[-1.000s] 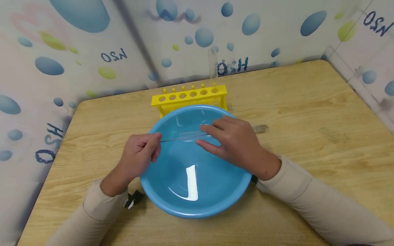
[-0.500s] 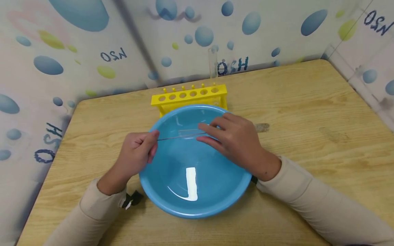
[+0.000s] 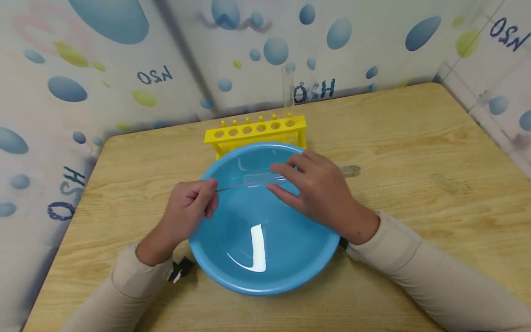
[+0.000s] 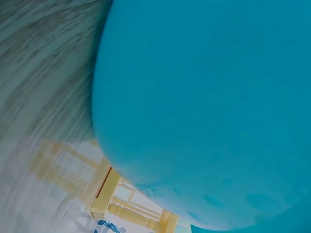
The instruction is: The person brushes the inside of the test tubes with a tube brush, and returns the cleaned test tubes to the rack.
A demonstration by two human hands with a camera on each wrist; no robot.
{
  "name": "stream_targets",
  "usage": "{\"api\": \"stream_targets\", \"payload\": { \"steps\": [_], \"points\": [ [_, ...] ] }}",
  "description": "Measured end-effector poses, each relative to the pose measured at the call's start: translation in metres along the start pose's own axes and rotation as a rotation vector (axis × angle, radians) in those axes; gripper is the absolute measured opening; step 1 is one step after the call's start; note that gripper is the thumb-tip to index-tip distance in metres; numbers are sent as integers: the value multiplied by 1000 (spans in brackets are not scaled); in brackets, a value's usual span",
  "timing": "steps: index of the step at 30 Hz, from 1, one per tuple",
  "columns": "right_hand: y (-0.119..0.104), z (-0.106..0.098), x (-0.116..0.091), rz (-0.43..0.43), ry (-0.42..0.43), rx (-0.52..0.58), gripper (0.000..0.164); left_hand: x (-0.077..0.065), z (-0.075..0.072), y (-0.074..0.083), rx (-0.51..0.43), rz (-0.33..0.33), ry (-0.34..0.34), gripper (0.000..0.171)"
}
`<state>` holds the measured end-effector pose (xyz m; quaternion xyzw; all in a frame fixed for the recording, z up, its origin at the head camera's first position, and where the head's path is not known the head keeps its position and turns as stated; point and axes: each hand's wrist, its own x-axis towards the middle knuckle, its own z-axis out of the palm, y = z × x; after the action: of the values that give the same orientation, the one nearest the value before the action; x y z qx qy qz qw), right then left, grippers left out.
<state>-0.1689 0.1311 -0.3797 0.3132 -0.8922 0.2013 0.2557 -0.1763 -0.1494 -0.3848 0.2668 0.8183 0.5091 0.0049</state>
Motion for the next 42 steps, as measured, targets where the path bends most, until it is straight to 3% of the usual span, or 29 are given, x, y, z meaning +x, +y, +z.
{"api": "stream_targets", "payload": {
  "steps": [13, 19, 32, 42],
  "points": [
    [2, 2, -1, -1, -67, 23, 36, 0, 1, -1, 14, 41, 26, 41],
    [2, 2, 0, 20, -70, 23, 35, -1, -1, 0, -35, 72, 21, 27],
    [0, 3, -2, 57, -56, 29, 41, -1, -1, -2, -47, 37, 1, 34],
    [2, 3, -3, -6, 12, 3, 45, 0, -4, 2, -103, -42, -16, 40]
  ]
}}
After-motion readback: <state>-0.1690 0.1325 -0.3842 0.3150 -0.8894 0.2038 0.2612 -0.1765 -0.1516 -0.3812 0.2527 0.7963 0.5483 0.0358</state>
